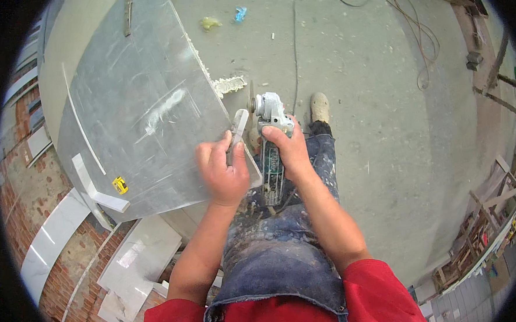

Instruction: The person uses an angle grinder to smooth and cut white plastic or wood moldings on a workbench. They measure the pieces with a tape measure, grind edges, and fit the moldings into a white door panel, repeating the process for several pieces.

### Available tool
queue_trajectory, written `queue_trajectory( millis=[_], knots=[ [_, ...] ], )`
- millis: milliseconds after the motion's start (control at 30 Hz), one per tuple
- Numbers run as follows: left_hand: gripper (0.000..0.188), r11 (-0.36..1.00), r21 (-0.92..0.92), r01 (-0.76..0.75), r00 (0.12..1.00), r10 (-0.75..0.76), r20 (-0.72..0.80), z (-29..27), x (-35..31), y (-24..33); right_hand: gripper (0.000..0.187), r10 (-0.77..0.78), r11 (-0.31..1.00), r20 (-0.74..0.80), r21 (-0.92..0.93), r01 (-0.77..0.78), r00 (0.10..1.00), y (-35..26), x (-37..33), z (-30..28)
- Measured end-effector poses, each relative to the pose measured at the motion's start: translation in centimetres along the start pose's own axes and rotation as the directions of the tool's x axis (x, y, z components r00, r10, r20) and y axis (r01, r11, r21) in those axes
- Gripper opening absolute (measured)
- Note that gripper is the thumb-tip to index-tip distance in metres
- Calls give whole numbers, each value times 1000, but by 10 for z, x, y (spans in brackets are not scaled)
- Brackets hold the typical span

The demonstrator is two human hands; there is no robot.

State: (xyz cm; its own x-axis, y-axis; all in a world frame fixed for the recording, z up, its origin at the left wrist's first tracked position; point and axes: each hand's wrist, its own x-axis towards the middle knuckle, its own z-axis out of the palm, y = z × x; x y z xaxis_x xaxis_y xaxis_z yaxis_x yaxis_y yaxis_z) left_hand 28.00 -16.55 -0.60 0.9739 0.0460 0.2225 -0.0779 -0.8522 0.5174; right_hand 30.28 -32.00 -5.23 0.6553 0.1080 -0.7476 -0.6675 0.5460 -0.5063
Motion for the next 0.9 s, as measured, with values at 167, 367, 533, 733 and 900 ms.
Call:
queue_trajectory(
  millis=[167, 367, 533, 733, 900],
  knots=[
    [29, 999, -35, 10, 1000, -9, 9, -1, 0, -2, 62, -6, 967, 50, -253, 18, 999, -14, 15, -18],
    [31, 998, -60, -7, 1000, 8, 26, -2, -1, -11, 63, 60, 859, 161, -511, 31, 985, -48, 32, -30],
    [30, 996, -94, 2, 999, 3, 45, -5, -1, -17, 68, 201, 772, 209, -636, -23, 957, -74, 45, -32],
    [30, 997, -66, -51, 997, 54, 56, -6, 1, -22, 59, 232, 881, 168, -454, -133, 958, -82, 36, -29],
    [30, 999, -19, 39, 999, -39, 8, -1, -4, -5, 55, -56, 989, -6, -138, 55, 998, -12, 7, -25]
  ],
)
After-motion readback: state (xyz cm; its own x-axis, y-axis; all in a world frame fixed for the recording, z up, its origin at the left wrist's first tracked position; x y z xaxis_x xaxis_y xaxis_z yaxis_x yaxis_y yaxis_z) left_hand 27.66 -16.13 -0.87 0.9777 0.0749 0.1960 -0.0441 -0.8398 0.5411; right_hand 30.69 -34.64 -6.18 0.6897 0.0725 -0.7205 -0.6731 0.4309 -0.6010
